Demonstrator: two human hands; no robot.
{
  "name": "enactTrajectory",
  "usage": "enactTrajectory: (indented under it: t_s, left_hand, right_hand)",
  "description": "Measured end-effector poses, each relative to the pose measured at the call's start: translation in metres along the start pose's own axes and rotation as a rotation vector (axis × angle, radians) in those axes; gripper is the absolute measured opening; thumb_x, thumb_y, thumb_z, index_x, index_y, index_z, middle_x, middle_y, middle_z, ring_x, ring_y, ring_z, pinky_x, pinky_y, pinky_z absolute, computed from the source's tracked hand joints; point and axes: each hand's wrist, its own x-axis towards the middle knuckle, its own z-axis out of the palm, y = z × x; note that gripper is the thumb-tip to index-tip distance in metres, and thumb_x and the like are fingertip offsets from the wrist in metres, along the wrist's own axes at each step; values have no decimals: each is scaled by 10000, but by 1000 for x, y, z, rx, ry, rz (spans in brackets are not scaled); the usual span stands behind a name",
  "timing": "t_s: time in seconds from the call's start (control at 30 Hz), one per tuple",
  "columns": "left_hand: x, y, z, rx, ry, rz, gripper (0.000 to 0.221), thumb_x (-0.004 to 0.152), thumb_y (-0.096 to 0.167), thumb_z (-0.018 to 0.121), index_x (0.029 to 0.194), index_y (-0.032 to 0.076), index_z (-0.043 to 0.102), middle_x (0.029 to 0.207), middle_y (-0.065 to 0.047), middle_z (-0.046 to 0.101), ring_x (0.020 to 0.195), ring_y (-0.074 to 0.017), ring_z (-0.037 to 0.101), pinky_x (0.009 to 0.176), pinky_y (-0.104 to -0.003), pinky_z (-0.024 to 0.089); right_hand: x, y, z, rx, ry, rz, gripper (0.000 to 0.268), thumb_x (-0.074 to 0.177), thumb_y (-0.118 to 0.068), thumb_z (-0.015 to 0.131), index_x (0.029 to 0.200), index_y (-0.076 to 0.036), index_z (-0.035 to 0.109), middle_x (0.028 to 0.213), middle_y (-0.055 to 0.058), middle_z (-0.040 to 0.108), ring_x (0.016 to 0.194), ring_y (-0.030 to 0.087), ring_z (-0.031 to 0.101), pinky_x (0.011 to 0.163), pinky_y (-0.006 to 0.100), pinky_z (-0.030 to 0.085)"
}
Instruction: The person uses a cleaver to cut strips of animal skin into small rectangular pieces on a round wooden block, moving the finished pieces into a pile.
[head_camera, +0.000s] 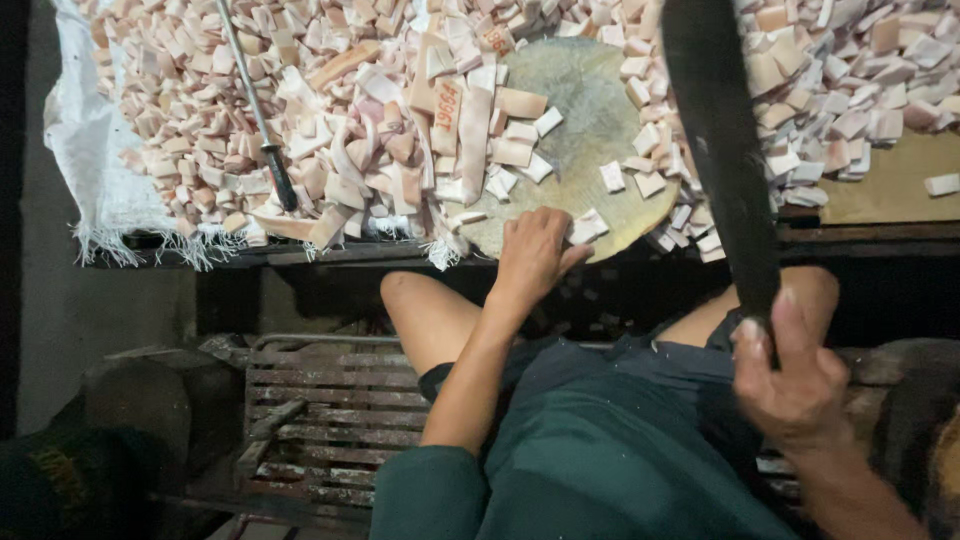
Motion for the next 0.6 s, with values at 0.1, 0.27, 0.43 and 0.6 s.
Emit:
enactTrajectory:
  t_s: [0.1,0.27,0.43,0.6]
  left_hand:
    - [-2,2,-10,19,55,11,454,813,457,771,1104,136,636,1076,-96,599,1016,-325,582,854,-478,408]
    - [-4,5,-20,127,-34,33,448,800,508,771,1092,179,689,1075,-112,585,1004,-328,575,837,-494,396]
    - [-5,-11,-16,-25,65,-20,342,857,383,749,1099,147,700,1106,-97,618,1072,-324,595,909,-513,413]
    - [1,-62,-23,125,410,-271,419,931,254,689,1290,56,604,1253,-154,608,1157,-378,562,982,-516,457]
  right_hand:
    - [5,-23,24,30,-205,130,571,921,23,702,1448,20,483,1027,322,700,641,379,680,549,441,525]
    - [-3,-16,37,325,-595,508,662,842,-35,705,1482,-119,560,843,185,715,579,344,639,567,455,528]
    - [-7,1,12,406,-354,469,617,910,-42,670,1508,-24,519,820,185,642,626,316,613,632,434,509]
    - [-13,0,9,523,-456,416,582,864,-113,670,1439,-114,577,778,130,671,610,274,648,616,427,534]
